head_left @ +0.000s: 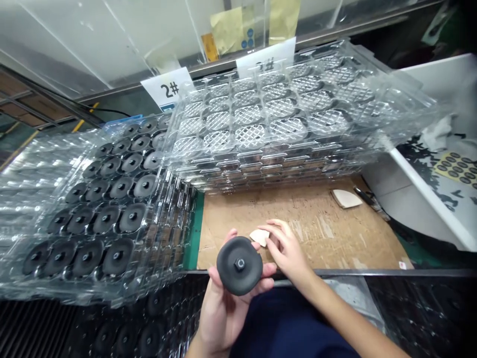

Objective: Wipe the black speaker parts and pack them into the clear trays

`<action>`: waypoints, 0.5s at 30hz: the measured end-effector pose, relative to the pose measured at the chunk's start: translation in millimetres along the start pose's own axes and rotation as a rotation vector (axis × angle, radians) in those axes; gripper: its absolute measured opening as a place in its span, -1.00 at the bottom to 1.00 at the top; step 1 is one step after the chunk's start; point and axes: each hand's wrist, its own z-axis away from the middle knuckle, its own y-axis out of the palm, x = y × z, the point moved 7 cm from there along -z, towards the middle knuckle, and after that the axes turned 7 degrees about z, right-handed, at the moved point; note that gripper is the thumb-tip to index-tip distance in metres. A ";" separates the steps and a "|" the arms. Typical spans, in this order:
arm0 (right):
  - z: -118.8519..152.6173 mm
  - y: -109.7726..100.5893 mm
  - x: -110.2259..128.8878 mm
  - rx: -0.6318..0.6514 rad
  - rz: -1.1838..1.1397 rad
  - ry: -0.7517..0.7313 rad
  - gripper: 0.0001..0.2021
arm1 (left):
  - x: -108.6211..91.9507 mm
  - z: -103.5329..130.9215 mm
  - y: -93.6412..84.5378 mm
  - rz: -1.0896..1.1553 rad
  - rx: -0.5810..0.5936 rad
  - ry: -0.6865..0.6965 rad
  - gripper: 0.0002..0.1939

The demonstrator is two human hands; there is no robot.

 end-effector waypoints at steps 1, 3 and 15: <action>4.5 -5.4 1.6 0.001 -0.011 -0.003 -0.72 | -6.8 -0.7 -3.9 -0.133 -0.014 0.123 -0.48; 14.4 -18.8 5.5 0.014 -0.032 -0.001 -0.74 | -21.9 0.4 -5.8 -0.476 -0.021 0.415 -0.37; 40.0 -39.0 72.0 0.210 -0.302 0.007 -0.87 | -28.7 12.3 0.9 -0.982 0.186 0.607 0.07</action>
